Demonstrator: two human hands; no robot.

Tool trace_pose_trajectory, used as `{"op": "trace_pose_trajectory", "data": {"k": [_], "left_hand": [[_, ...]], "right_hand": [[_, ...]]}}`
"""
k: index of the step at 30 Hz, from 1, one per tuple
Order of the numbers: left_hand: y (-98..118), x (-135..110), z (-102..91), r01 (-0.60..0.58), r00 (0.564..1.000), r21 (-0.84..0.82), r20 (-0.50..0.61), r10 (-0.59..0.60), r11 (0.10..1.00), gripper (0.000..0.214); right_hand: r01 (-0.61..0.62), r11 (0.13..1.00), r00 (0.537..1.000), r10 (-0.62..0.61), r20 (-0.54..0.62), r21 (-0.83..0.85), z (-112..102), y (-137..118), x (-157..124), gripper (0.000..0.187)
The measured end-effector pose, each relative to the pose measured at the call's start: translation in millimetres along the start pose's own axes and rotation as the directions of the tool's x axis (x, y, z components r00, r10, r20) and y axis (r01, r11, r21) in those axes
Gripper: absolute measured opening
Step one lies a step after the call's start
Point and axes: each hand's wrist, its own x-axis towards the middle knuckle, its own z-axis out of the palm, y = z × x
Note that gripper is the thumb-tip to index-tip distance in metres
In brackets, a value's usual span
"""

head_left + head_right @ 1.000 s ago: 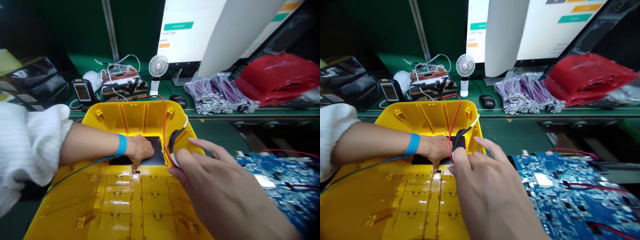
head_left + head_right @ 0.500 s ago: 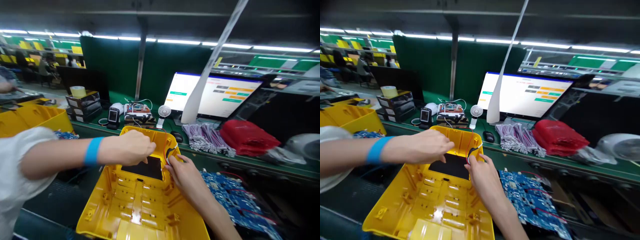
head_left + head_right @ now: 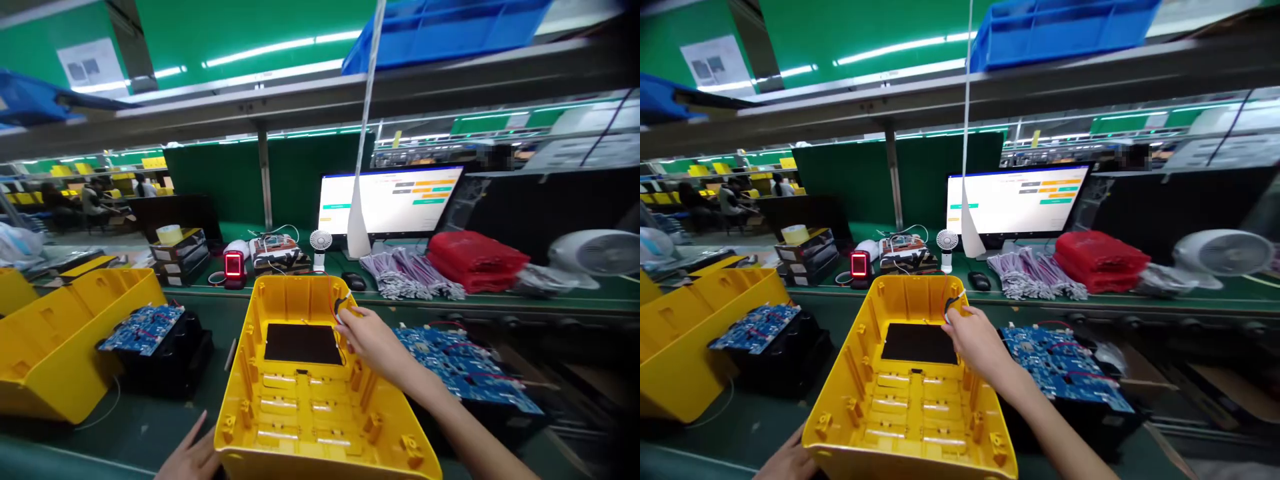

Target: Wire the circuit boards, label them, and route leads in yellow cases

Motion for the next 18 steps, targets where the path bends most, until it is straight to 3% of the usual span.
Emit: {"op": "trace_pose_trajectory", "data": {"k": [5, 7, 10, 18], "left_hand": [[22.6, -16.8, -52.0, -0.095, 0.995, -0.115, -0.017, 0.094, 0.989, 0.064], [25.9, -22.0, -63.0, -0.114, 0.993, -0.156, -0.005, 0.115, 0.981, 0.066], [25.1, -23.4, -63.3, -0.135, 0.99, -0.192, 0.003, 0.138, 0.972, 0.067], [0.8, -15.1, -35.4, -0.274, 0.962, -0.226, -0.061, 0.267, 0.935, 0.083]], "right_hand": [[-0.01, 0.99, 1.0, 0.011, -0.007, 0.141, -5.7, -1.5, -1.9, 0.023], [-0.007, 0.986, 1.0, 0.008, -0.002, 0.165, -7.5, -1.6, -2.0, 0.023], [-0.022, 0.985, 1.0, 0.018, 0.026, 0.173, -11.7, -0.2, -0.9, 0.024], [-0.124, 0.952, 0.99, 0.098, 0.106, 0.281, -32.3, 7.8, 11.1, 0.021]]}}
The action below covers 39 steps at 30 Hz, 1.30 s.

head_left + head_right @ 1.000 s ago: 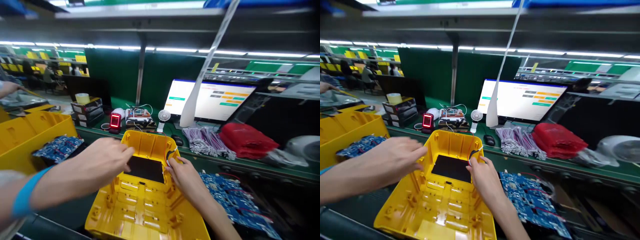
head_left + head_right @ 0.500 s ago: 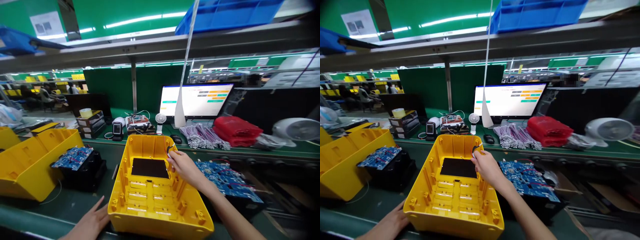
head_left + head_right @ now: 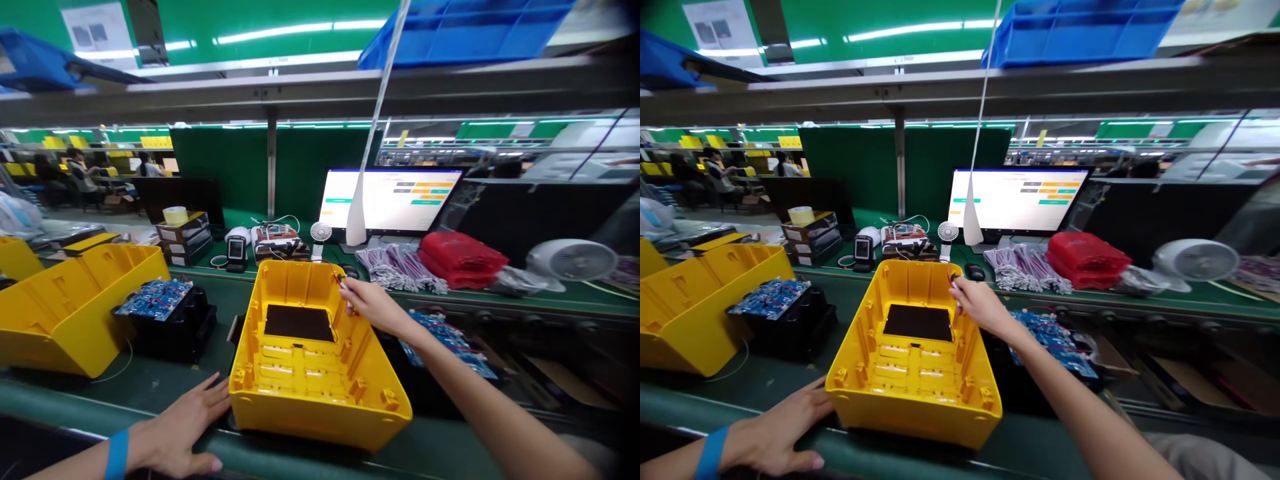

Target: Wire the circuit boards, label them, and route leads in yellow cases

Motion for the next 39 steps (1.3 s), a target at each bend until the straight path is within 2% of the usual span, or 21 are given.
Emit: {"op": "trace_pose_trajectory", "data": {"k": [4, 8, 11, 14, 16, 18, 21, 26, 29, 32, 34, 36, 38, 39], "left_hand": [[0.0, 12.1, 9.3, -0.017, 1.0, 0.007, 0.0, 0.017, 1.0, 0.092], [12.3, 39.0, 18.2, -0.047, 0.999, 0.051, 0.014, 0.046, 0.998, 0.095], [22.7, 63.7, 23.1, -0.099, 0.995, 0.07, 0.027, 0.097, 0.993, 0.096], [33.6, 87.5, 27.4, -0.152, 0.988, 0.054, 0.049, 0.149, 0.987, 0.093], [42.2, 101.6, 31.6, -0.173, 0.984, 0.03, 0.054, 0.171, 0.985, 0.093], [52.2, 114.4, 37.3, -0.177, 0.983, 0.009, 0.046, 0.176, 0.984, 0.096], [67.6, 132.8, 47.0, -0.171, 0.985, 0.001, 0.022, 0.171, 0.985, 0.1], [80.6, 166.5, 58.8, -0.166, 0.986, -0.009, 0.005, 0.166, 0.986, 0.099], [77.1, 176.6, 60.0, -0.182, 0.982, -0.163, 0.009, 0.186, 0.97, 0.094], [65.4, 160.5, 59.3, -0.065, 0.998, -0.316, -0.038, 0.055, 0.946, 0.081], [50.6, 132.7, 62.5, 0.068, 0.98, -0.304, -0.16, -0.122, 0.95, 0.076], [28.3, 94.6, 71.3, 0.228, 0.891, -0.221, -0.345, -0.294, 0.948, 0.071], [1.2, 51.2, 83.7, 0.415, 0.75, -0.108, -0.521, -0.407, 0.903, 0.064], [-12.3, 29.4, 89.9, 0.501, 0.675, -0.051, -0.602, -0.427, 0.864, 0.06]], "right_hand": [[-0.038, 0.999, 0.999, 0.037, -0.037, -0.005, -11.8, -0.3, 11.8, 0.022], [-0.101, 0.992, 0.987, 0.09, -0.132, -0.08, -32.5, -2.3, 20.9, 0.023], [-0.141, 0.981, 0.98, 0.119, -0.162, -0.134, -49.1, -9.4, 18.8, 0.025], [-0.179, 0.955, 0.978, 0.147, -0.146, -0.236, -55.8, -22.3, 7.4, 0.023], [-0.227, 0.904, 0.972, 0.185, -0.145, -0.363, -53.1, -31.8, -3.3, 0.022], [-0.273, 0.817, 0.962, 0.218, -0.166, -0.508, -46.6, -39.8, -14.1, 0.022], [-0.278, 0.702, 0.96, 0.211, -0.182, -0.656, -34.7, -47.9, -26.5, 0.025], [-0.211, 0.631, 0.976, 0.175, -0.128, -0.746, -20.0, -61.7, -33.3, 0.028], [-0.155, 0.607, 0.986, 0.137, -0.09, -0.78, -12.2, -75.1, -34.8, 0.026], [-0.113, 0.59, 0.993, 0.095, -0.07, -0.799, 0.0, -86.0, -41.4, 0.021], [-0.087, 0.575, 0.996, 0.074, -0.054, -0.814, 10.8, -88.2, -49.2, 0.017], [-0.054, 0.567, 0.997, 0.069, -0.018, -0.822, 22.4, -86.4, -57.4, 0.017], [-0.033, 0.578, 0.997, 0.075, 0.012, -0.815, 33.4, -83.0, -63.7, 0.02], [-0.033, 0.588, 0.997, 0.081, 0.017, -0.808, 38.5, -81.5, -65.6, 0.02]]}}
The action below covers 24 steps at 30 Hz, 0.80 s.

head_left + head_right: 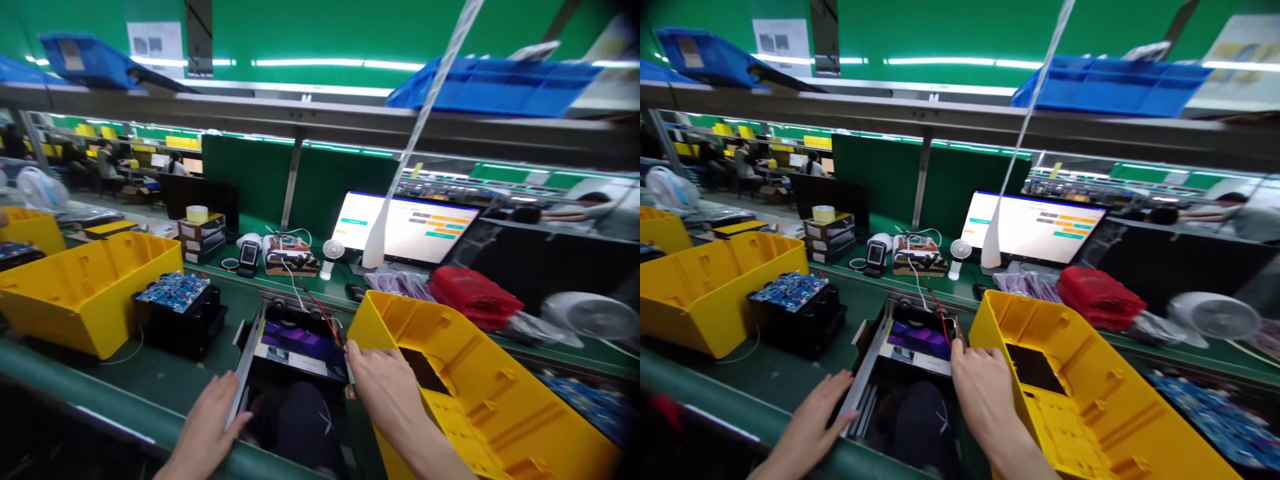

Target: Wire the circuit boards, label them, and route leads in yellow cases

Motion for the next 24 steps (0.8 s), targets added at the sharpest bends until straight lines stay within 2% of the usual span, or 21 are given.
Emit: {"op": "trace_pose_trajectory", "data": {"k": [2, 3, 5, 7, 12, 14, 16, 19, 21, 24], "left_hand": [[-39.5, -22.8, -7.7, 0.084, 0.982, 0.188, -0.182, -0.049, 0.978, 0.056], [-54.1, -31.7, -12.3, 0.093, 0.974, 0.262, -0.222, -0.034, 0.961, 0.054], [-71.3, -43.2, -21.8, 0.07, 0.972, 0.362, -0.234, 0.018, 0.929, 0.05], [-75.3, -46.2, -30.1, 0.026, 0.976, 0.404, -0.208, 0.064, 0.915, 0.048], [-65.6, -36.3, -42.8, -0.084, 0.978, 0.371, -0.149, 0.149, 0.925, 0.041], [-59.9, -31.9, -45.7, -0.114, 0.982, 0.361, -0.098, 0.159, 0.925, 0.041], [-51.5, -28.1, -47.2, -0.13, 0.986, 0.366, -0.047, 0.158, 0.921, 0.042], [-33.7, -22.6, -45.1, -0.153, 0.987, 0.363, 0.021, 0.156, 0.919, 0.046], [-19.4, -18.8, -41.1, -0.171, 0.985, 0.346, 0.067, 0.158, 0.923, 0.049], [4.5, -12.2, -33.3, -0.205, 0.976, 0.311, 0.14, 0.169, 0.928, 0.052]], "right_hand": [[-0.008, 0.999, 1.0, 0.008, -0.003, 0.031, 6.8, -6.4, -0.7, 0.02], [-0.015, 0.999, 1.0, 0.015, -0.014, 0.049, 9.4, -9.7, 0.2, 0.02], [-0.025, 0.996, 0.998, 0.03, -0.05, 0.091, 13.0, -16.4, 4.3, 0.019], [-0.03, 0.991, 0.995, 0.043, -0.09, 0.131, 15.6, -22.7, 10.3, 0.02], [-0.048, 0.977, 0.978, 0.088, -0.187, 0.209, 22.5, -31.2, 22.7, 0.022], [-0.056, 0.947, 0.965, 0.133, -0.227, 0.316, 26.8, -30.2, 24.6, 0.023], [-0.061, 0.854, 0.946, 0.214, -0.242, 0.516, 31.3, -27.1, 25.1, 0.026], [-0.035, 0.607, 0.917, 0.336, -0.216, 0.794, 35.8, -20.0, 24.3, 0.03], [-0.014, 0.474, 0.903, 0.384, -0.193, 0.881, 37.4, -15.1, 22.8, 0.033], [-0.025, 0.388, 0.889, 0.43, -0.157, 0.921, 40.3, -9.8, 19.4, 0.036]]}}
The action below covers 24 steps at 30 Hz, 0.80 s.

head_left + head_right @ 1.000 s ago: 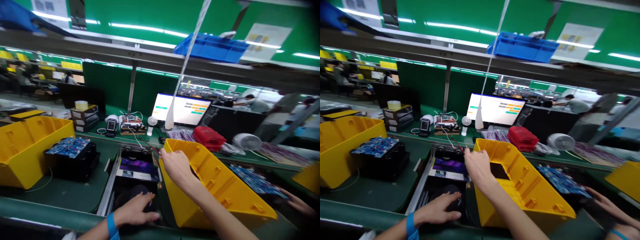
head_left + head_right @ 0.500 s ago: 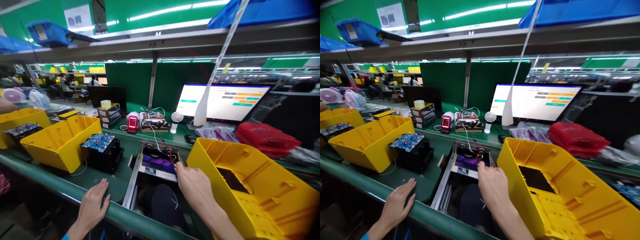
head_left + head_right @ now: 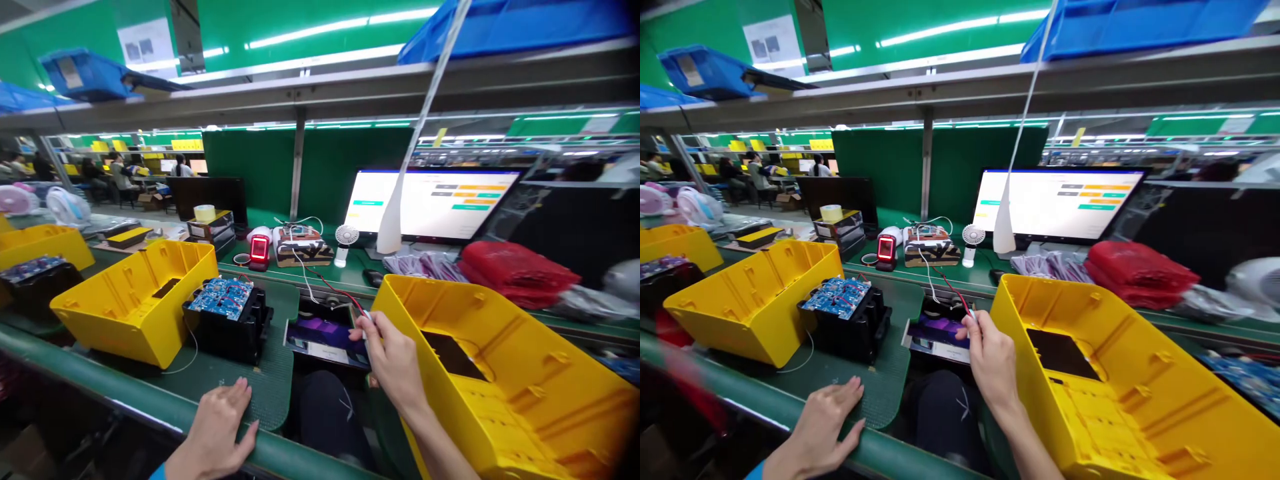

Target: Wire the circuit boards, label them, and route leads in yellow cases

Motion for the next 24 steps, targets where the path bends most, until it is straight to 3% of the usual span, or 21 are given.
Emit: {"op": "trace_pose_trajectory", "data": {"k": [5, 9, 16, 21, 24], "left_hand": [[41.6, 20.6, -4.3, -0.055, 0.992, -0.062, 0.114, 0.062, 0.997, 0.06], [70.7, 36.3, 4.9, -0.087, 0.985, -0.176, 0.129, 0.111, 0.98, 0.064], [109.4, 63.0, 64.1, -0.294, 0.954, -0.224, -0.012, 0.299, 0.929, 0.07], [137.2, 82.2, 103.2, -0.402, 0.916, -0.269, -0.122, 0.383, 0.875, 0.037], [157.1, 96.1, 115.3, -0.401, 0.916, -0.301, -0.134, 0.378, 0.865, 0.034]], "right_hand": [[-0.053, 0.998, 0.998, 0.053, -0.022, -0.029, -2.0, 7.4, -7.5, 0.036], [-0.068, 0.996, 0.997, 0.067, -0.03, -0.048, -1.2, 10.8, -11.9, 0.035], [-0.073, 0.997, 0.996, 0.072, -0.054, -0.022, 0.2, 17.0, -11.7, 0.033], [-0.071, 0.997, 0.993, 0.068, -0.099, -0.031, -0.1, 13.1, -2.5, 0.034], [-0.005, 1.0, 0.991, 0.003, -0.134, -0.016, -4.6, 2.3, 16.3, 0.032]]}}
